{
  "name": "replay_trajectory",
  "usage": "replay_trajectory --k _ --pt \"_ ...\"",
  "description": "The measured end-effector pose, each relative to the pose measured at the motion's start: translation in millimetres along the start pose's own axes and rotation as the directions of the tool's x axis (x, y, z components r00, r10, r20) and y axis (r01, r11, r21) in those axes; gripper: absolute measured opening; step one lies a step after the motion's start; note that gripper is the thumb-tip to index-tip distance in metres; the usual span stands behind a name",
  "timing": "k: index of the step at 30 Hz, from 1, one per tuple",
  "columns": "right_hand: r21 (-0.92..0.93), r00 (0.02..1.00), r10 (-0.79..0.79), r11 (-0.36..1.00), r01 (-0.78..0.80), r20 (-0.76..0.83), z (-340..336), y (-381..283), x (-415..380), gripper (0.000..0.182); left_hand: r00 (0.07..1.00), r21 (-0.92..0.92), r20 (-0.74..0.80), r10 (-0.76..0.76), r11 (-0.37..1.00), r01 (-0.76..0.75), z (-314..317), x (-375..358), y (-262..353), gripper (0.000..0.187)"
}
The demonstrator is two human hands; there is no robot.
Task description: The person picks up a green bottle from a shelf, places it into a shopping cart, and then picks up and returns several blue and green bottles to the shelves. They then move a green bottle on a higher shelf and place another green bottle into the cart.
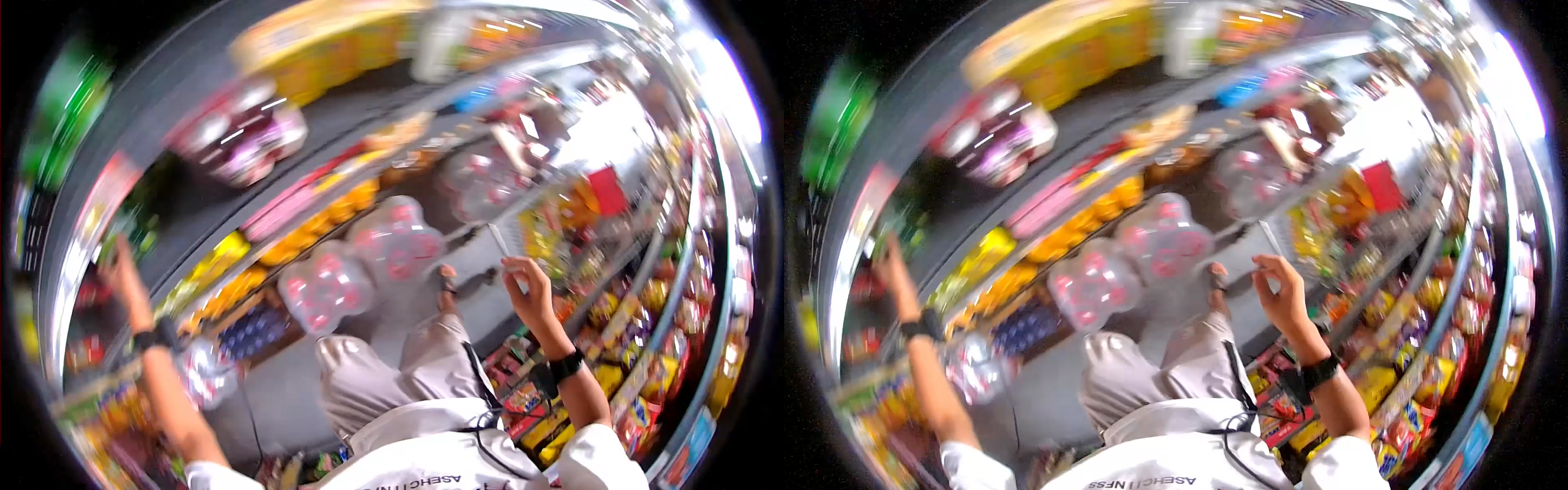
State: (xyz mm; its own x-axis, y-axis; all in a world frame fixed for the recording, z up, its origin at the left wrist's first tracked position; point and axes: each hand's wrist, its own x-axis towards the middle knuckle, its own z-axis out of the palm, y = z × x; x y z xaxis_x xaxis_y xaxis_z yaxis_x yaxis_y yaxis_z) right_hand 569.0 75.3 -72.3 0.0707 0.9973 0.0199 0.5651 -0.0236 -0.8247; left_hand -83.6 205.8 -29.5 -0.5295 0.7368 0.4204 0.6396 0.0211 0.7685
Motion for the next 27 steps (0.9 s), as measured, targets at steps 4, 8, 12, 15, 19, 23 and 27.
replay_trajectory --k 4,8,12,15,19,23,27 --pt "-0.047 0.899 0.132 0.985 -0.166 -0.418 -144.3 101.3 7.1 0.018 0.987 0.433 -0.158 -0.017 0.897 0.085 -13.5 0.9 -29.4 0.054" --pt "-0.195 0.791 0.348 0.846 -0.496 -0.503 -260.1 287.2 21.5 0.024 0.834 0.321 -0.29 -0.47 0.773 0.548 -16.4 -82.6 -38.3 0.087" --pt "0.349 0.398 0.915 0.394 -0.85 -0.063 -284.3 351.5 55.8 0.038 0.777 0.186 0.057 -0.627 0.771 0.609 21.5 -210.6 -38.7 0.068" --pt "0.296 0.625 0.713 0.552 -0.78 0.318 -223.2 488.0 16.9 0.051 0.602 0.054 0.195 -0.775 0.621 0.782 137.4 -303.7 136.6 0.057" --pt "-0.181 -0.016 0.958 0.038 -0.983 0.287 -147.2 496.7 12.6 0.086 0.433 -0.065 0.342 -0.834 0.439 0.896 220.2 -327.7 215.5 0.051" --pt "0.085 -0.26 0.96 -0.252 -0.964 -0.105 -159.6 424.9 45.8 0.095 0.443 -0.137 0.468 -0.765 0.432 0.891 279.2 -334.3 296.8 0.053" --pt "0.166 -0.102 0.993 -0.091 -0.982 -0.057 -162.7 451.9 18.9 0.077 0.506 -0.147 0.481 -0.716 0.504 0.851 272.0 -323.5 312.5 0.045"
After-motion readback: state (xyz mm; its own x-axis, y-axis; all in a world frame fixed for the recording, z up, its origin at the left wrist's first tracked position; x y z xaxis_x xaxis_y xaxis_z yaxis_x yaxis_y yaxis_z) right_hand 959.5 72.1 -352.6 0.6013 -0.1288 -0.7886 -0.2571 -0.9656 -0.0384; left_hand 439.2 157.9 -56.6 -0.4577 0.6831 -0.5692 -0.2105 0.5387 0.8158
